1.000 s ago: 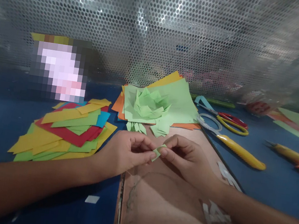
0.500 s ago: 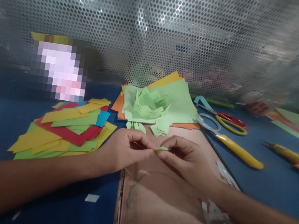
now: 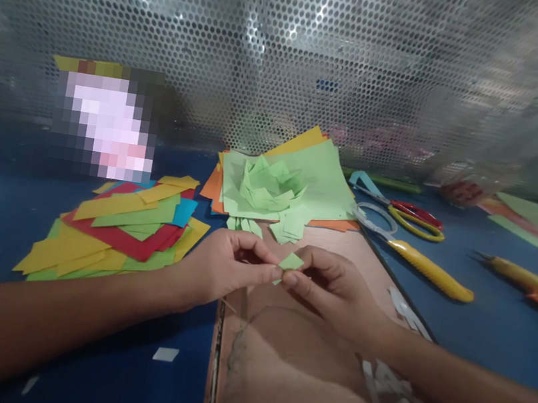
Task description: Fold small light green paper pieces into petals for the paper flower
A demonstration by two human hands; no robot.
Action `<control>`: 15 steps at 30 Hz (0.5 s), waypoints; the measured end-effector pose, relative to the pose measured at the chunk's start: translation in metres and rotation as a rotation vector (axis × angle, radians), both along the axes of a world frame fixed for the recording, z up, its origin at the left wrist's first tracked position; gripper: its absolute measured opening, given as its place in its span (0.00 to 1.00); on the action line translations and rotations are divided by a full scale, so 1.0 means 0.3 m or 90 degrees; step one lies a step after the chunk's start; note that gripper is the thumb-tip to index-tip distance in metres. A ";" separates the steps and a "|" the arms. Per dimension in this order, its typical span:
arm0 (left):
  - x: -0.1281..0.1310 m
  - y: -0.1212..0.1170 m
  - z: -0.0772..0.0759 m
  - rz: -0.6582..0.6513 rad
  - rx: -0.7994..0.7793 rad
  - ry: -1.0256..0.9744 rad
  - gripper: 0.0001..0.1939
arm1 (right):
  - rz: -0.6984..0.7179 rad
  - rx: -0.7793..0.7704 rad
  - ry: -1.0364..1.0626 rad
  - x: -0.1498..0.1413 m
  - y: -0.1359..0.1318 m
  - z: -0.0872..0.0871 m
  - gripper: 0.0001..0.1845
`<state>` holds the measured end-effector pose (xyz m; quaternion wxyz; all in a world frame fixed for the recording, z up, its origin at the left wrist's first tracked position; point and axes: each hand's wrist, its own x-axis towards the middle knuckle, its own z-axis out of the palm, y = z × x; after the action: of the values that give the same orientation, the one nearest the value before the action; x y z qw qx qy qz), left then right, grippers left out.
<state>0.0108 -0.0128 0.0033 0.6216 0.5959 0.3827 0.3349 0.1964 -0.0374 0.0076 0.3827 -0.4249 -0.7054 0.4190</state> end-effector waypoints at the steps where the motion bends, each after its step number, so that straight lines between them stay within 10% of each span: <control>1: -0.001 0.001 0.001 -0.007 -0.004 0.003 0.09 | 0.007 -0.009 0.009 0.000 -0.001 0.001 0.17; 15: 0.003 -0.003 0.009 -0.054 -0.013 -0.017 0.09 | 0.049 -0.060 0.053 0.014 -0.006 -0.008 0.16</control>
<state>0.0116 -0.0136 0.0059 0.6462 0.6005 0.3524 0.3125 0.2006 -0.0390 0.0052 0.3747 -0.3971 -0.6843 0.4833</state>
